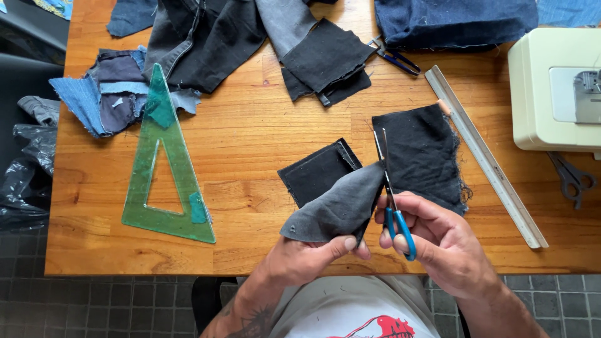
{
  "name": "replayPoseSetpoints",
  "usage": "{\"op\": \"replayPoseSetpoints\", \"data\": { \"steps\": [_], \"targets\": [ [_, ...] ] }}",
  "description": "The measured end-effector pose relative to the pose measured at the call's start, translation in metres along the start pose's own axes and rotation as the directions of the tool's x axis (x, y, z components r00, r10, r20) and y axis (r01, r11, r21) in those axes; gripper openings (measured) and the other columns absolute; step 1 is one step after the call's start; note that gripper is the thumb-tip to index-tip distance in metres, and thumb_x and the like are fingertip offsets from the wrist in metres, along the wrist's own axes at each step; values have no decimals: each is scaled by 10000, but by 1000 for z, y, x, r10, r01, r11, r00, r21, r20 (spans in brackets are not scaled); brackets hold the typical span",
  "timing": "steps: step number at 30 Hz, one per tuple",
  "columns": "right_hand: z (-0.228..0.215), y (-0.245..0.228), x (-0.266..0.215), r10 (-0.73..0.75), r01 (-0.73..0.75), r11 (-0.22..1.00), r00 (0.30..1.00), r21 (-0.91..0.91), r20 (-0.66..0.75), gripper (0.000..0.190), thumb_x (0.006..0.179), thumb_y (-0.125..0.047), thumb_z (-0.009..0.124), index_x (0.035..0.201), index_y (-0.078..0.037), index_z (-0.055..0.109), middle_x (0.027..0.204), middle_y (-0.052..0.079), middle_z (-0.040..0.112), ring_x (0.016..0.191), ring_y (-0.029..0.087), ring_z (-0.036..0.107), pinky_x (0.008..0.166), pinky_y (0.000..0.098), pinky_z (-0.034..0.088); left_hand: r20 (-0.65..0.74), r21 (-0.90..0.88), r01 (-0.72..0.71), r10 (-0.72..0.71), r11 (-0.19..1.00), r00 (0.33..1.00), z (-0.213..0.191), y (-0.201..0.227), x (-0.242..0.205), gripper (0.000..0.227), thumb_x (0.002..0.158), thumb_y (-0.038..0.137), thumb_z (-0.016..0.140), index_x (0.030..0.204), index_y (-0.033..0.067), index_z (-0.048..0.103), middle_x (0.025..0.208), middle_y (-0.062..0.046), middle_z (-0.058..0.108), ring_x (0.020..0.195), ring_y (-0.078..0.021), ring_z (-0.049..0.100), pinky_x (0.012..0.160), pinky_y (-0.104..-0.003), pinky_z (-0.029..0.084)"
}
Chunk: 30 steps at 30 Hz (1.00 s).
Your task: The person uses blue-handled scissors to trim and cut black fabric pieces on a wooden table. They repeatedly pick up fabric scraps, align them, and cut along edges to create smaller, uniform pieces. A sewing machine and a green triangular ruler are visible on the table throughout the process.
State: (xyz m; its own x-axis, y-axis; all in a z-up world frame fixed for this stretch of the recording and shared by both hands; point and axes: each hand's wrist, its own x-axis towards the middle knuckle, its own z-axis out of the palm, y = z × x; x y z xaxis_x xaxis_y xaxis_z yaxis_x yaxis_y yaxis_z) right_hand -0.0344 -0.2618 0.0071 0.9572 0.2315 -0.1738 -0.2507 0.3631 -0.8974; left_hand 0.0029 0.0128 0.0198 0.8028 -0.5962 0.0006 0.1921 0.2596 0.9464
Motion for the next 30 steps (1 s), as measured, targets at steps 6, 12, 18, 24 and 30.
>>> {"op": "replayPoseSetpoints", "data": {
  "steps": [6, 12, 18, 24, 30],
  "targets": [
    [-4, 0, 1, 33, -33, 999, 999, -29, 5, 691, 949, -89, 880, 1567, 122, 654, 1439, 207, 777, 967, 243, 815, 916, 339, 648, 28, 53, 17, -19, 998, 999, -6, 6, 2, 620, 1142, 260, 710, 1682, -17, 586, 1034, -106, 857, 1001, -168, 826, 1079, -374, 675],
    [-8, -2, 3, 45, -44, 994, 999, -100, 8, 638, 946, -73, 868, 1538, 104, 709, 1338, 237, 777, 991, 230, 805, 955, 321, 652, 48, -74, 45, -41, 996, 998, -17, -9, -4, 265, 1176, 225, 694, 1226, -33, 732, 1027, -142, 854, 981, -261, 854, 1002, -406, 725],
    [-11, -3, 2, 46, -45, 992, 999, -119, 0, 643, 905, -10, 895, 1514, 121, 738, 1303, 220, 786, 1093, 226, 773, 906, 324, 666, 34, -34, 47, -46, 998, 998, -19, -7, -3, 244, 1151, 171, 693, 1264, -42, 731, 996, -122, 850, 944, -229, 847, 968, -400, 723],
    [-19, -8, -5, 19, -14, 999, 995, -52, 97, 677, 966, -123, 888, 1558, 132, 679, 1293, 219, 745, 956, 230, 825, 887, 370, 680, 58, 334, 361, -402, 871, 914, -25, 50, -8, 816, 952, 456, 828, 1663, 125, 603, 1078, 50, 632, 921, -71, 520, 769, -269, 527],
    [-12, -9, -20, 56, -64, 997, 988, 45, 146, 659, 920, -38, 948, 1498, 127, 679, 1521, 298, 778, 1262, 357, 815, 960, 477, 767, -48, 549, 35, -10, 835, 999, -25, 73, 16, 211, 978, 227, 954, 909, 147, 772, 794, 48, 689, 660, -63, 548, 562, -277, 418]
  ]
}}
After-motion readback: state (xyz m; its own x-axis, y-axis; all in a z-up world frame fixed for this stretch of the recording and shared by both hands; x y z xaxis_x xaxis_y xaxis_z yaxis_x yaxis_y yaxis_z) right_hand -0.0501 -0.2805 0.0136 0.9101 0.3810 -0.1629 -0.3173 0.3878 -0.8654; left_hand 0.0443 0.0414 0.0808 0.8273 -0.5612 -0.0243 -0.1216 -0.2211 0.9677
